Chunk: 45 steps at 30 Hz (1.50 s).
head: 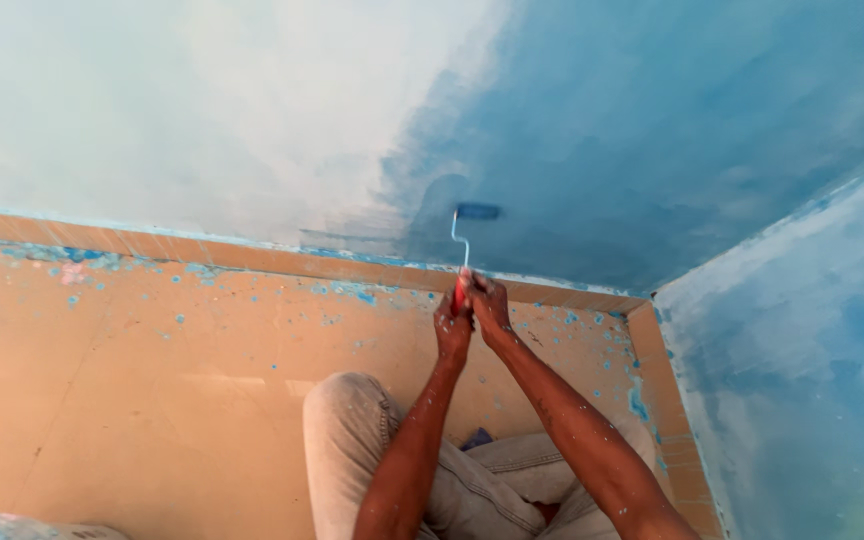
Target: The person sits on the floor and paints the lower section of a wall and corner with blue paint using a small paint roller, dipping the roller into a paint bucket between passes and rolling the paint across the wall surface.
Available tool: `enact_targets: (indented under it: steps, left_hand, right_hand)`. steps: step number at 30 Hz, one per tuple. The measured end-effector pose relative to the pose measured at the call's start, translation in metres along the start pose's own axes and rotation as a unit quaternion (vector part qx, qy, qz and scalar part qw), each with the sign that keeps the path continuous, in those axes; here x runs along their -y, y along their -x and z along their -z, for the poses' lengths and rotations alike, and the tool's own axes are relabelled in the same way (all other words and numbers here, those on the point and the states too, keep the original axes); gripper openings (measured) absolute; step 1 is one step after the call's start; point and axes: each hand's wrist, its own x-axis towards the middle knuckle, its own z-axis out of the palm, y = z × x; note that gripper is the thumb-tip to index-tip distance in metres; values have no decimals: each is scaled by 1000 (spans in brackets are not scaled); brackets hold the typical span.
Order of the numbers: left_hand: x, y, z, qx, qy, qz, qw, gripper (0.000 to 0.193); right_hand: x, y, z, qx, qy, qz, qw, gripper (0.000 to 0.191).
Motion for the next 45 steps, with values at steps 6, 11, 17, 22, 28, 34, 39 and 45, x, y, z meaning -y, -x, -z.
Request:
enact_targets:
  steps: [6,11,17,22,28,34,39,45]
  left_hand:
    - [-30,-5,-6,26,14,-68,997,33]
    - [-62,-28,-21,73,14,-177,981,39]
    - [-37,-7,11,2,-43,-10,999,38]
    - [-31,-10,28,23,-25,-57,998,36]
    - [-56,-57,37,43,-76,-80,993,33]
    - [-44,-46,84,68,-34,-46,996,38]
    - [-56,-47,94,70,-64,-52,994,37]
    - [-70,-59,104,66,-86,-63,992,37]
  right_hand:
    - [27,-5,-5,-8,-3,44,999,27]
    - [69,-21,-7,-20,-62,61,996,23]
    - [18,-2,-23,-17,-4,21,1000,25]
    - [12,0,-37,0,-31,14,999,28]
    - [39,-26,-63,9,-66,120,991,29]
    - [-13,-14,-103,-43,13,112,993,35]
    - [-11,-10,-115,-24,-3,140,990,35]
    - [7,-18,-131,-25,-37,206,977,37]
